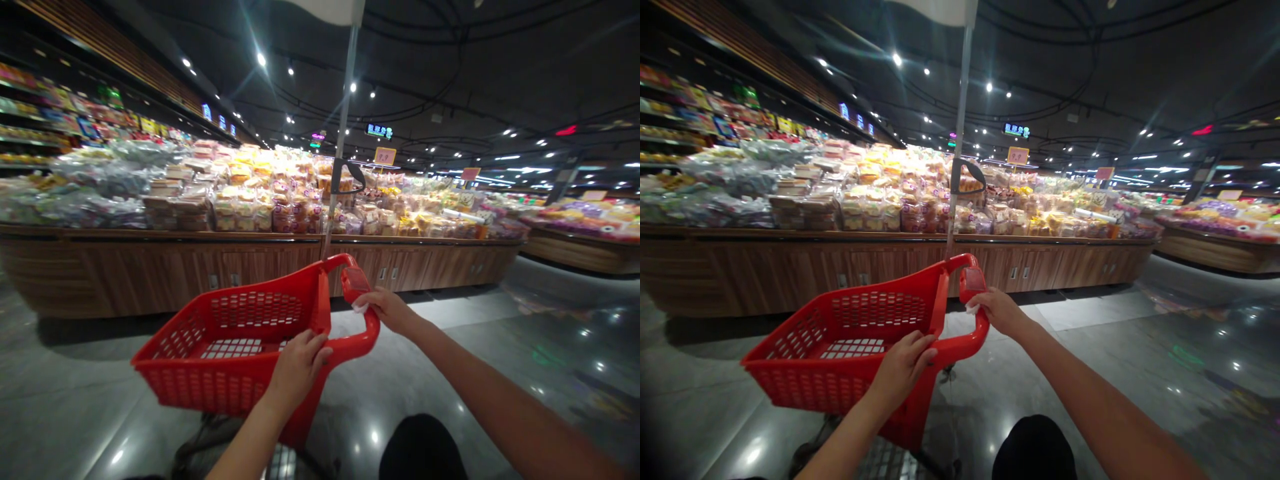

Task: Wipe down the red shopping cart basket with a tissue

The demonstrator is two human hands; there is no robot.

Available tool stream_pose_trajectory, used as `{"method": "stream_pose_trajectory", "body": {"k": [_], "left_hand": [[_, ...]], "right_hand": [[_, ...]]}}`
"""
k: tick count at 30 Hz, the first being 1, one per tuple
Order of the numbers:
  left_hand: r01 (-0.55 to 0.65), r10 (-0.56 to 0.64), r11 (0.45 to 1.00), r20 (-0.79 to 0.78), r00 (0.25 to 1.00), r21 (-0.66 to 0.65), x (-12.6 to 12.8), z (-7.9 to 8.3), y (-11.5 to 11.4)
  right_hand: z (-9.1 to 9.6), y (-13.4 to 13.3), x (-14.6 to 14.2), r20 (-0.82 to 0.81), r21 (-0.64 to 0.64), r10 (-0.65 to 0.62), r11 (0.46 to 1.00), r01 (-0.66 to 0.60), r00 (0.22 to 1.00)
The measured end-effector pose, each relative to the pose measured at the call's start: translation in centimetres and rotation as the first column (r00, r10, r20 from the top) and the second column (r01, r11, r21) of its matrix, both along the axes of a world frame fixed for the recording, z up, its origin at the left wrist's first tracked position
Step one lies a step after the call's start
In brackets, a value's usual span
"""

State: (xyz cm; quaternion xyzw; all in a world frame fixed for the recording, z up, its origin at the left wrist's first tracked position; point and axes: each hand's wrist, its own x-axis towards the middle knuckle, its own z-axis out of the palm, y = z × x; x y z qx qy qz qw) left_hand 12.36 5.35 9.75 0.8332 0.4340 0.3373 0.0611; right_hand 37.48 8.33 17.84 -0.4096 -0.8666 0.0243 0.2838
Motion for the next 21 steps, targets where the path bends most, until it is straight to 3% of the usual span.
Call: {"method": "stream_pose_trajectory", "body": {"k": [4,7,10,14,18,19,21], "left_hand": [[0.004,-0.004,1.0,0.006,1.0,0.002,-0.4,-0.2,0.0],[0.006,-0.006,1.0,0.014,1.0,0.0,-0.7,-0.4,0.0],[0.02,-0.02,1.0,0.017,1.0,-0.003,-1.0,-0.4,0.0],[0.041,-0.041,0.999,0.019,0.999,-0.007,-1.3,-0.1,-0.2],[0.048,-0.048,0.999,0.029,0.998,-0.006,-1.3,0.1,-0.3],[0.049,-0.048,0.999,0.034,0.998,-0.004,-1.3,0.1,-0.3],[0.052,-0.052,0.999,0.044,0.998,0.001,-1.4,-0.1,-0.3]], "right_hand": [[-2.5,-2.3,-0.1,-0.23,-0.002,-0.021,1.0,0.021,0.973],[-5.4,-5.3,-1.1,-0.505,0.045,0.042,0.999,-0.022,0.862],[-8.3,-7.4,-2.6,-0.665,0.143,0.07,0.989,0.034,0.744],[-10.1,-6.7,-4.4,-0.788,0.16,0.024,0.973,0.167,0.615],[-10.7,-5.7,-5.7,-0.915,0.035,-0.084,0.958,0.285,0.395],[-11.1,-6.0,-6.2,-0.923,0.02,-0.098,0.953,0.302,0.372],[-12.2,-7.0,-7.2,-0.902,0.051,-0.09,0.949,0.312,0.422]]}}
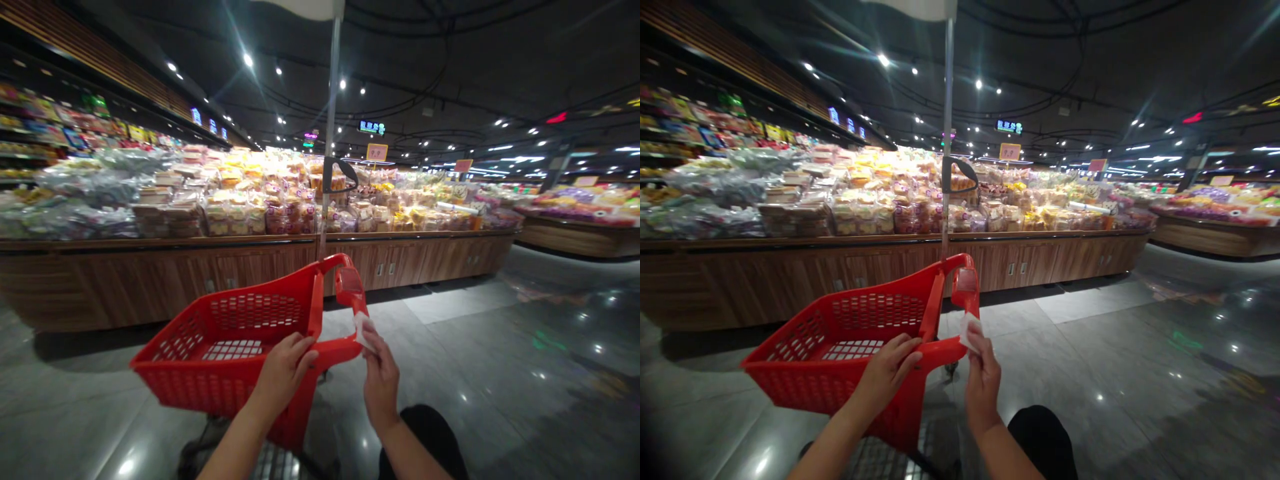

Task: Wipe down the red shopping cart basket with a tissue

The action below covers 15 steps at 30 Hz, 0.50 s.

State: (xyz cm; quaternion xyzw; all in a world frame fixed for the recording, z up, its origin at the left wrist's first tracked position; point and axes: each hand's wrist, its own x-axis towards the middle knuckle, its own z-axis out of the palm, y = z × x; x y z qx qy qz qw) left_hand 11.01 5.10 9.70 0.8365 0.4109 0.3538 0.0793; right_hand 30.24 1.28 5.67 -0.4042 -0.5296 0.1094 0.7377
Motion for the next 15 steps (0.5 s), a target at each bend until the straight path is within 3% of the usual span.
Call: {"method": "stream_pose_trajectory", "body": {"k": [5,8,11,15], "left_hand": [[-0.001,0.0,1.0,0.024,1.0,0.018,-0.2,-0.2,0.1],[0.006,-0.007,1.0,0.023,1.0,0.027,-0.3,0.0,0.0],[0.003,-0.004,0.999,0.026,1.0,0.041,-0.3,0.1,-0.1],[0.018,-0.018,0.999,0.022,1.0,0.043,-0.9,0.0,-0.4]], "right_hand": [[-1.8,-2.0,-1.5,0.384,0.158,-0.007,0.986,-0.058,0.924],[-1.0,-1.2,-0.7,0.332,0.2,-0.055,0.98,-0.014,0.942],[0.9,0.4,1.1,0.152,0.101,-0.019,0.995,0.004,0.988],[3.9,1.8,3.7,0.162,-0.042,0.225,0.974,-0.221,0.961]]}}
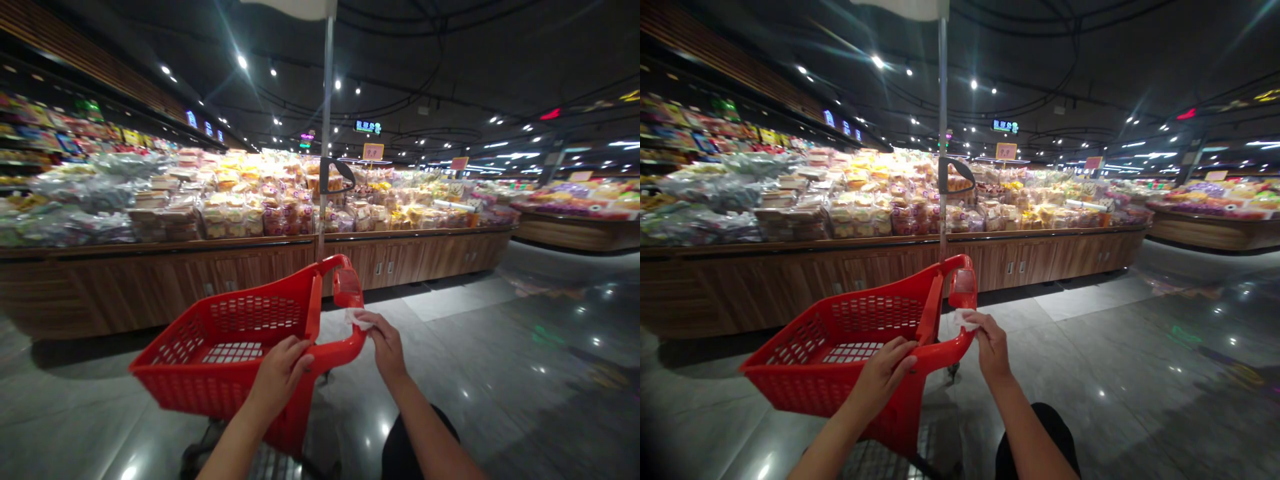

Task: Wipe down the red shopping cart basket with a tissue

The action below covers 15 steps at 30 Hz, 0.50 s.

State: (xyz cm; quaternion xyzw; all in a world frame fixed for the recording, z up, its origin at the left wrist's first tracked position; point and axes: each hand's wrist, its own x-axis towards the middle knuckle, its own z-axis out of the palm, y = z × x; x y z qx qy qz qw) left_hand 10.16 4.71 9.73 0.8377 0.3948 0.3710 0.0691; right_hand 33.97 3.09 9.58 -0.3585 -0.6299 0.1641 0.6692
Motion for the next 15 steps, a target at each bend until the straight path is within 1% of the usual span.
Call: {"method": "stream_pose_trajectory", "body": {"k": [2,4,6,8,11,15], "left_hand": [[0.008,-0.008,1.0,-0.001,1.0,-0.005,-0.4,-0.2,-0.1],[0.003,-0.003,1.0,0.004,1.0,0.005,-0.9,-0.4,-0.1],[-0.003,0.003,1.0,0.007,1.0,0.015,-1.4,-0.6,-0.1],[-0.009,0.008,1.0,0.015,1.0,0.02,-1.9,-0.9,0.1],[-0.012,0.012,1.0,0.024,1.0,0.026,-2.8,-1.4,0.4],[-0.038,0.036,0.996,0.019,0.999,0.084,-4.3,-1.8,0.4]], "right_hand": [[1.3,0.2,0.9,0.102,-0.057,0.083,0.995,-0.077,0.991],[2.2,0.3,1.4,0.193,-0.096,0.125,0.99,-0.108,0.973],[2.7,0.5,1.8,0.256,-0.111,0.146,0.986,-0.121,0.955],[2.9,0.9,1.9,0.301,-0.108,0.157,0.986,-0.13,0.941],[2.9,1.5,2.0,0.362,-0.075,0.131,0.991,-0.111,0.923],[3.0,1.1,1.3,0.411,-0.043,0.132,0.991,-0.125,0.902]]}}
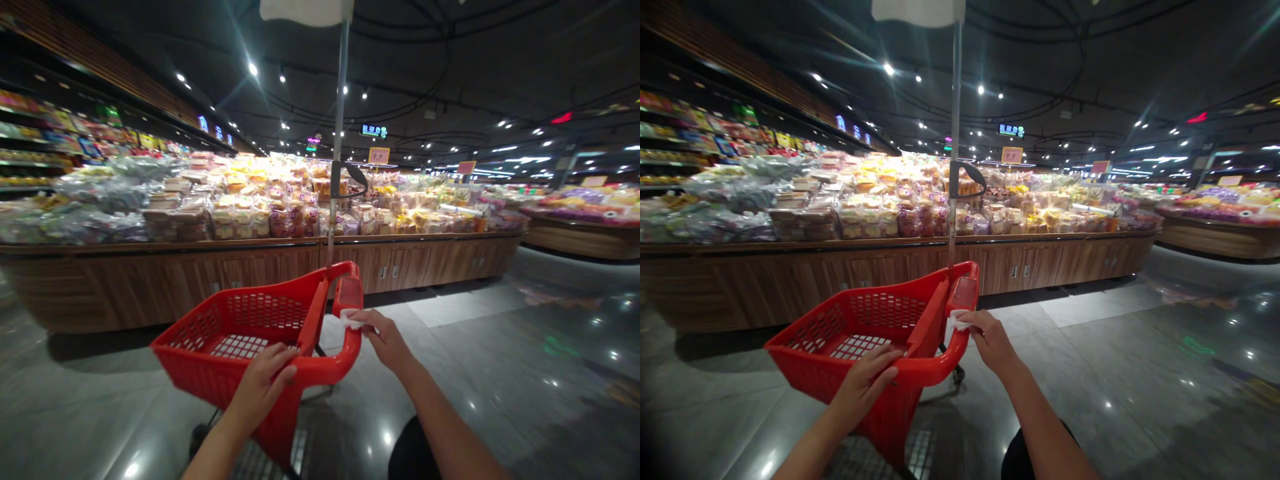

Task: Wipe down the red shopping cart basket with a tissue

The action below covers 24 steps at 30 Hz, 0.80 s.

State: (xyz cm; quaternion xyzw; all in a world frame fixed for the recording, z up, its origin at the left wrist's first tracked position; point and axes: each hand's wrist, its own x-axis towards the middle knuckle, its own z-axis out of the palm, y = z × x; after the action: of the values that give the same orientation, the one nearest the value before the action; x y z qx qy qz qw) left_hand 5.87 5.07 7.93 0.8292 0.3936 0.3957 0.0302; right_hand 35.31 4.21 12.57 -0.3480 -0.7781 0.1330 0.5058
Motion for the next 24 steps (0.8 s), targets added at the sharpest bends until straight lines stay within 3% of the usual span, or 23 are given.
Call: {"method": "stream_pose_trajectory", "body": {"k": [5,9,13,18,24], "left_hand": [[-0.02,0.025,0.993,-0.049,0.998,0.118,0.3,1.8,-2.3],[-0.014,0.04,0.975,-0.112,0.993,0.222,4.0,4.1,-5.0],[-0.018,0.055,0.98,-0.183,0.982,0.199,7.6,4.9,-5.8],[-0.033,0.061,0.981,-0.144,0.988,0.19,8.6,4.3,-5.4],[-0.054,0.07,0.987,-0.098,0.993,0.151,8.6,4.2,-5.8]], "right_hand": [[0.8,-1.1,-1.8,0.08,0.016,0.021,1.0,-0.022,0.997],[1.9,-0.8,-2.8,0.202,0.019,-0.044,0.999,0.041,0.978],[3.6,-0.7,-2.0,0.383,-0.002,-0.004,1.0,0.006,0.924],[6.3,0.7,-1.4,0.577,0.033,0.089,0.991,-0.132,0.812],[8.0,4.4,-4.8,0.803,0.124,0.033,0.967,-0.221,0.595]]}}
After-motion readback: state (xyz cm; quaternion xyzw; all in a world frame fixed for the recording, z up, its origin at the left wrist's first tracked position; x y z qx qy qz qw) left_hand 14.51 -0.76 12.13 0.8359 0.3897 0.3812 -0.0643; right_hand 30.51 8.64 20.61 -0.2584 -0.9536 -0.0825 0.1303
